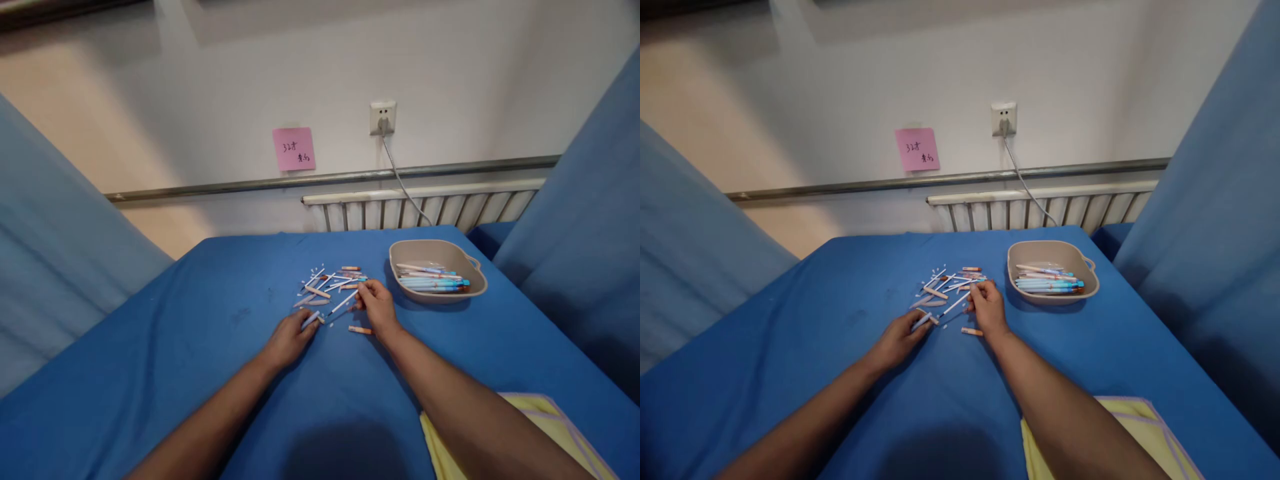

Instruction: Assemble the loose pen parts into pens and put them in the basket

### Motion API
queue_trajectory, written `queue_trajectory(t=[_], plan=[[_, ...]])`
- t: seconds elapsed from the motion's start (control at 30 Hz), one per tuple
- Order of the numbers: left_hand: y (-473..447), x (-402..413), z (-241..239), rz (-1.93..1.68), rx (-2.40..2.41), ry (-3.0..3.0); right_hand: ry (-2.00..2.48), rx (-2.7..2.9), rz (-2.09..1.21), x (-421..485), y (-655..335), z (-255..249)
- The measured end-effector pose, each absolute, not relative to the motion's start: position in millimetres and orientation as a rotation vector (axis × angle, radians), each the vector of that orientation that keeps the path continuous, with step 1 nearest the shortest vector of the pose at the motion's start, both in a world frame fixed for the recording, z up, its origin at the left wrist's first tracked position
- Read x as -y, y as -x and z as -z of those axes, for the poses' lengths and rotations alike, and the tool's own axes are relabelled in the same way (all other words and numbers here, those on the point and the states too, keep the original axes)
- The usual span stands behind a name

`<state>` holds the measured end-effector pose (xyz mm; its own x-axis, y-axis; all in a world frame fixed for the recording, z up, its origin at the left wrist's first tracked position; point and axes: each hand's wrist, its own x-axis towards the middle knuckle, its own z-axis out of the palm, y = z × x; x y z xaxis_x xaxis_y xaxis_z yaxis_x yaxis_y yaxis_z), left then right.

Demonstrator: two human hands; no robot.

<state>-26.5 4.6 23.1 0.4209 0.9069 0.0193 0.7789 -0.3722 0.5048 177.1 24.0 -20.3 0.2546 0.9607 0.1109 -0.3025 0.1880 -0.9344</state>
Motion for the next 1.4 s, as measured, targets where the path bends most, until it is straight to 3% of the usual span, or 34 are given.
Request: queue_trajectory(t=[0.37, 1.4], plan=[[15.8, -26.9, -0.7, -0.64, -1.258, -1.971, 0.985, 0.797, -1.009, -24.3, -184.5, 10.7], [19.1, -29.4, 0.3, -0.642, -1.199, -1.844, 1.038, 0.853, -0.988, -17.7, -184.1, 15.1]])
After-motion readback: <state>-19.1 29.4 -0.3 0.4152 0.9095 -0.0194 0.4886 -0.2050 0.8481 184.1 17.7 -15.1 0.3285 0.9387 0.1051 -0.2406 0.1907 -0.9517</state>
